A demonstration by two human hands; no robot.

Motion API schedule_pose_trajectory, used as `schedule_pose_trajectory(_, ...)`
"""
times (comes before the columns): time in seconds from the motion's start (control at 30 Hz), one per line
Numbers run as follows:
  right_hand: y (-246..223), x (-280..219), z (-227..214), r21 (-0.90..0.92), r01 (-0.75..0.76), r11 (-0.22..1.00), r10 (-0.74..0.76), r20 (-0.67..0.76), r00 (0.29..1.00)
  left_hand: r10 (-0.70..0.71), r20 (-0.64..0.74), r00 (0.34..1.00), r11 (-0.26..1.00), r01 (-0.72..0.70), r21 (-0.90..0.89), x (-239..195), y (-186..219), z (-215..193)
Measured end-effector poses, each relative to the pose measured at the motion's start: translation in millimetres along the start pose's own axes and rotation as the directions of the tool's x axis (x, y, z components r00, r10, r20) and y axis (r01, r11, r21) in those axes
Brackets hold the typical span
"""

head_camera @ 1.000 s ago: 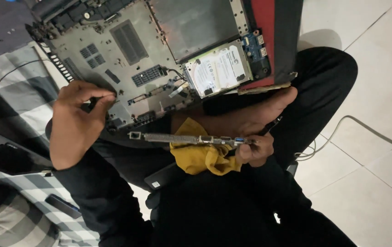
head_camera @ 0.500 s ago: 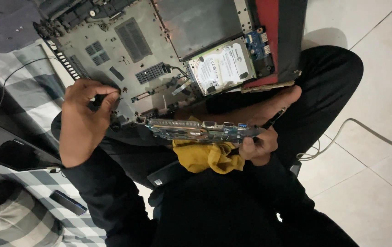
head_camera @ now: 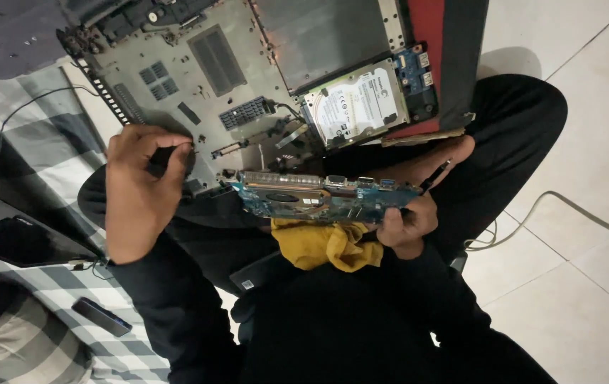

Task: The person sits cross-legged on the floor and cleans a laptop motherboard using a yellow cloth and a screwdriver. They wipe various components, including the fan and heat sink, and also clean the inside of the laptop chassis.

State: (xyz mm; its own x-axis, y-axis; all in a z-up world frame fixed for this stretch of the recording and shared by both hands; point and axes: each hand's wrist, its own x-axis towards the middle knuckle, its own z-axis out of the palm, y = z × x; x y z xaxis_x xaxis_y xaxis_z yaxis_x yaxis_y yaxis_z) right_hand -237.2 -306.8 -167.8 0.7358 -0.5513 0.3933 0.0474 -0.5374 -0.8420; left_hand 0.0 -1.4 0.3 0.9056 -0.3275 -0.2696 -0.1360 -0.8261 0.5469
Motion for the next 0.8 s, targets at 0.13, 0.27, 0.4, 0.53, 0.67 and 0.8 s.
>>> schedule_pose_trajectory(0.13, -34.1, 47.7, 14.9, 0.112, 0.117, 0.987, -0.128, 0.097, 0.987, -0.009, -0.057, 0.998, 0.988, 0.001, -0.153, 0.6, 2.9, 1.3)
schedule_pose_trajectory(0.27, -36.3, 41.4, 19.5, 0.115, 0.012, 0.993, -0.012, 0.002, 1.0, 0.051, -0.097, 0.994, 0.993, -0.06, -0.098, -0.6, 3.0, 2.3)
schedule_pose_trajectory(0.4, -21.8, 22.5, 10.5, 0.052, -0.088, 0.995, 0.087, 0.023, 0.996, 0.047, -0.173, 0.984, 0.997, -0.058, -0.06, -1.6, 1.3, 9.7)
schedule_pose_trajectory(0.53, 1.5, 5.7, 1.9, -0.007, -0.097, 0.995, 0.097, 0.048, 0.994, 0.03, -0.208, 0.978, 0.994, -0.051, -0.095, -1.9, -10.0, 17.9)
schedule_pose_trajectory(0.67, 13.8, -3.2, -7.5, -0.057, -0.167, 0.984, 0.171, 0.092, 0.981, 0.06, -0.269, 0.961, 0.996, -0.076, -0.049, -1.5, -15.7, 25.2)
schedule_pose_trajectory(0.8, -0.2, 14.3, 8.1, 0.018, -0.05, 0.999, 0.05, 0.015, 0.999, 0.074, -0.315, 0.946, 0.996, -0.087, -0.029, -0.4, -17.3, 31.5)
